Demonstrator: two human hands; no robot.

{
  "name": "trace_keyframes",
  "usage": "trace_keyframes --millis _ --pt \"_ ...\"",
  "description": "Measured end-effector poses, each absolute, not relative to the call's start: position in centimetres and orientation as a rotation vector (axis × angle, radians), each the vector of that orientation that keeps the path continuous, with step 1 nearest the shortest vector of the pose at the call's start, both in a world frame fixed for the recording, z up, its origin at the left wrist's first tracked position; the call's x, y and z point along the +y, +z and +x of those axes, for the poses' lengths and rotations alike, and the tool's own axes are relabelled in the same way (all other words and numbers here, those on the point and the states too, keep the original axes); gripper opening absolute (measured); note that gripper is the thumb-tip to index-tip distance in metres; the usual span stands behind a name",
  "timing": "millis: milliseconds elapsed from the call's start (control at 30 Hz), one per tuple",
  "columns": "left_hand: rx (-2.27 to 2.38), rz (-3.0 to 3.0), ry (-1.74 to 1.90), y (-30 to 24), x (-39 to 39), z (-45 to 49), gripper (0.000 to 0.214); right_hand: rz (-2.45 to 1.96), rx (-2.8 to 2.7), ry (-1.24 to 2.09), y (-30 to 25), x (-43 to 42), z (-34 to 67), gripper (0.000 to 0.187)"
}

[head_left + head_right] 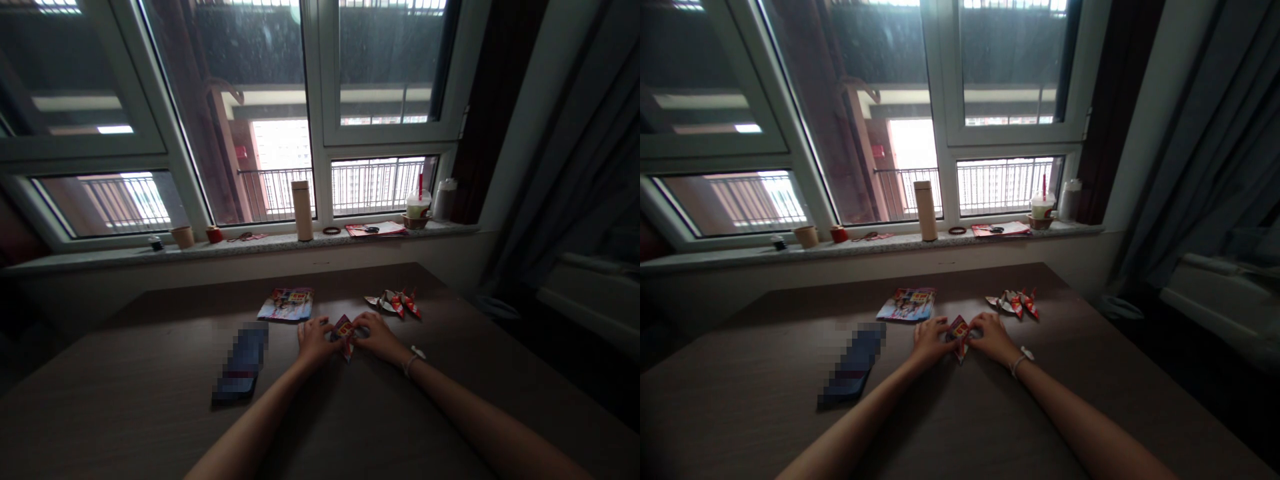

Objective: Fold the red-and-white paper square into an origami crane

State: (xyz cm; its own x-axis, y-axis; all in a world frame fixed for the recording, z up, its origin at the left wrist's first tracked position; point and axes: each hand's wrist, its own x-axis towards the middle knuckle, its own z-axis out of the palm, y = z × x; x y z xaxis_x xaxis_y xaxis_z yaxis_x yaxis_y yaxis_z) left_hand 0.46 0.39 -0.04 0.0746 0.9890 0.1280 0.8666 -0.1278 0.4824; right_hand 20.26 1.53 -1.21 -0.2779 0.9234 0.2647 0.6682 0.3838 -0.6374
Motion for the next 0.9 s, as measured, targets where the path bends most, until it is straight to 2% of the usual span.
trace_keyframes --millis 300,667,900 --pt "1.823 2.13 0.59 -0.38 0.47 0.09 0.042 -1.33 -2.065 0.534 -1.58 1.78 20.43 0.021" --pt "1.837 2.127 0.564 0.19 -0.05 0.45 0.04 -1.384 -2.058 0.477 -1.08 1.2 19.99 0.022" --pt "1.83 2.156 0.558 -0.15 0.18 0.41 0.051 -1.407 -2.023 0.476 -1.42 1.4 19.8 0.019"
